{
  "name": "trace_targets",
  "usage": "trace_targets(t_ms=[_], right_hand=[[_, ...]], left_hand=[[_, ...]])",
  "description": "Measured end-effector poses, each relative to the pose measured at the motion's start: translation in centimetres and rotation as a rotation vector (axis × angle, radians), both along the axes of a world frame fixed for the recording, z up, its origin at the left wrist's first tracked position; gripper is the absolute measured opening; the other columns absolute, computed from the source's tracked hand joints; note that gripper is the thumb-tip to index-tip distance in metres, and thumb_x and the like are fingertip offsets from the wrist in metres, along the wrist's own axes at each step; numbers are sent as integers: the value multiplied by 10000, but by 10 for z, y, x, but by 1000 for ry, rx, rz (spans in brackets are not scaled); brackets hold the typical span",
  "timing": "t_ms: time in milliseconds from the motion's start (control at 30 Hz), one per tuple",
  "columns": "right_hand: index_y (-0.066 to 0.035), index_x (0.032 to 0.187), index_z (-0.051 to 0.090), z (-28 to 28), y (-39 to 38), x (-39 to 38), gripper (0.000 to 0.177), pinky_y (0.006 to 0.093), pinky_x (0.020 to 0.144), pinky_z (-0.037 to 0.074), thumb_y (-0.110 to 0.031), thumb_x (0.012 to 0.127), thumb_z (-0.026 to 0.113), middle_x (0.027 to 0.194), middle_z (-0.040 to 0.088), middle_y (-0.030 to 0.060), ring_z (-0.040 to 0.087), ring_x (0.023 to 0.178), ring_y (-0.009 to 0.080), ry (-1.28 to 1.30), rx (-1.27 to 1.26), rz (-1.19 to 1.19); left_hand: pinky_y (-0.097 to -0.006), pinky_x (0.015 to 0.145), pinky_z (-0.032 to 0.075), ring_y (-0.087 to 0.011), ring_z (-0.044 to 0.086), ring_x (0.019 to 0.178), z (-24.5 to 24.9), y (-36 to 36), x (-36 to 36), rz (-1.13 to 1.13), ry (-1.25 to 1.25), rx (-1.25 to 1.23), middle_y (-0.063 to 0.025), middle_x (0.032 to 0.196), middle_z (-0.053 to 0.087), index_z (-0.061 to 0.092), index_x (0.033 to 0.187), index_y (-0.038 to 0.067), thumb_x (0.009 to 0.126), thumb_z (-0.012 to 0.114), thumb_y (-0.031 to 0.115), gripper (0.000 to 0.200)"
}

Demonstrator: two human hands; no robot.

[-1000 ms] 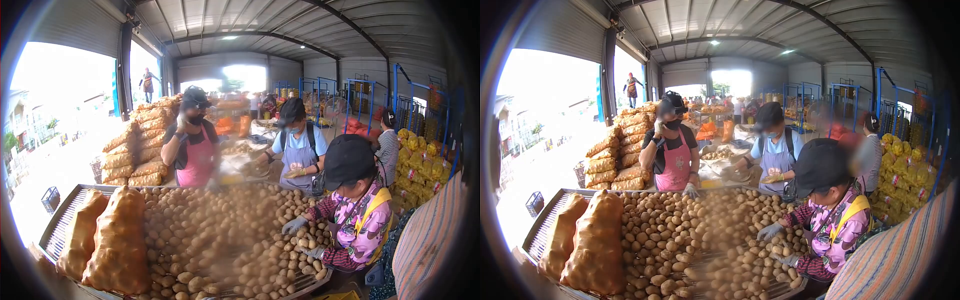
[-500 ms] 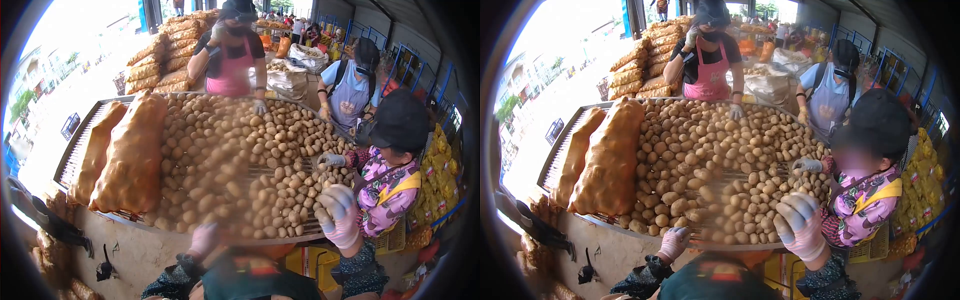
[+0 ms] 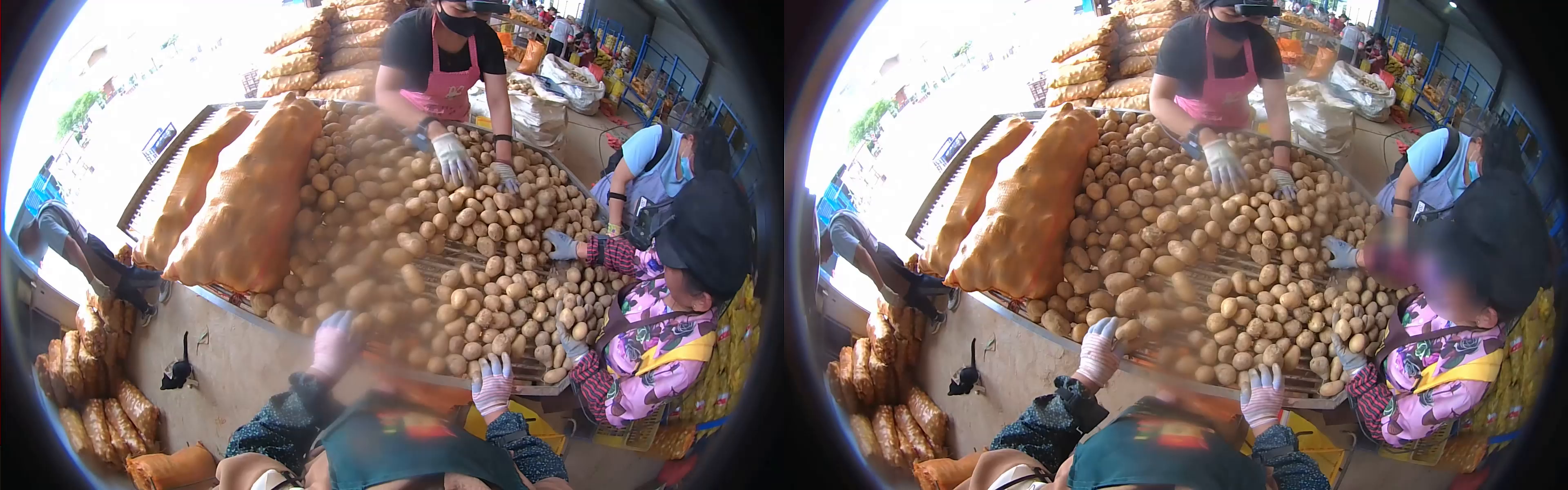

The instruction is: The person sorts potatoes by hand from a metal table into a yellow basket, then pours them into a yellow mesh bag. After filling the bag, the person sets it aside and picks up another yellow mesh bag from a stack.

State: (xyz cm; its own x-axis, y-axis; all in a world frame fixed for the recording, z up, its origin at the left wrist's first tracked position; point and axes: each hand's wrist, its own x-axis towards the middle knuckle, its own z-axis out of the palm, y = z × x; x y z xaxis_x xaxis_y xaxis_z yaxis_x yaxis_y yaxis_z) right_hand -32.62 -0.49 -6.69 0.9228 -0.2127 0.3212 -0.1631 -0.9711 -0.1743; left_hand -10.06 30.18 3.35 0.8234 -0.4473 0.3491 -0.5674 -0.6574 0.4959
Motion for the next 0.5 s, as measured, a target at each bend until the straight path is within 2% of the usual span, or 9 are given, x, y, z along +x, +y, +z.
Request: trace_targets(t_ms=[67,167,233,267,367,433,467,500], right_hand=[[-4,1124,672,7,7,0,371,540,1182,298,-262,897,531,1195,629,180,502,1260,365,-4,6,-10],[-11,1117,675,6,6,-1,365,536,1181,302,-265,887,549,1205,624,178,499,1259,373,4,4,-11],[-23,1112,684,-9,2,-4,357,531,1183,301,-270,877,576,1229,612,176,466,1287,400,19,36,-22],[-22,1114,683,-9,2,-3,363,534,1179,301,-278,880,577,1241,610,175,452,1300,404,28,9,-20],[-32,1123,688,-5,2,-1,365,523,1167,316,-282,879,584,1250,611,168,443,1309,409,30,5,-39],[-45,1124,704,14,9,1,372,492,1144,344,-293,873,589,1267,618,159,453,1297,419,53,68,-103],[-48,1081,713,-16,-2,0,348,505,1130,361,-297,869,591,1230,630,149,469,1276,413,44,50,-45],[-60,1036,717,-5,-1,3,313,516,1109,385,-291,861,598,1186,639,135,502,1236,403,-37,49,-35]], left_hand=[[-492,972,472,-436,556,1148,7,-3,8,23,31,120,-242,1244,573,543,1305,23,800,758,200,576],[-498,1085,420,-454,490,1288,24,-18,29,85,191,303,-296,1408,488,382,1482,-18,789,804,308,874],[-503,1088,416,-452,481,1300,0,-26,50,134,186,213,-297,1426,474,366,1494,-13,780,808,371,924],[-517,1082,406,-445,469,1314,-8,-31,60,139,150,270,-293,1460,450,357,1500,-8,777,788,475,971],[-514,1064,403,-427,461,1325,-28,-48,83,236,88,400,-288,1496,422,392,1488,27,777,769,537,953],[-526,1082,370,-446,410,1370,-30,-56,91,224,133,480,-297,1544,361,448,1475,76,766,768,580,928],[-532,1090,354,-456,385,1392,-31,-60,95,217,155,521,-302,1568,330,475,1469,101,760,768,602,916],[-549,1107,323,-462,336,1430,-42,-63,99,241,185,508,-299,1599,280,464,1488,108,746,764,630,955]])
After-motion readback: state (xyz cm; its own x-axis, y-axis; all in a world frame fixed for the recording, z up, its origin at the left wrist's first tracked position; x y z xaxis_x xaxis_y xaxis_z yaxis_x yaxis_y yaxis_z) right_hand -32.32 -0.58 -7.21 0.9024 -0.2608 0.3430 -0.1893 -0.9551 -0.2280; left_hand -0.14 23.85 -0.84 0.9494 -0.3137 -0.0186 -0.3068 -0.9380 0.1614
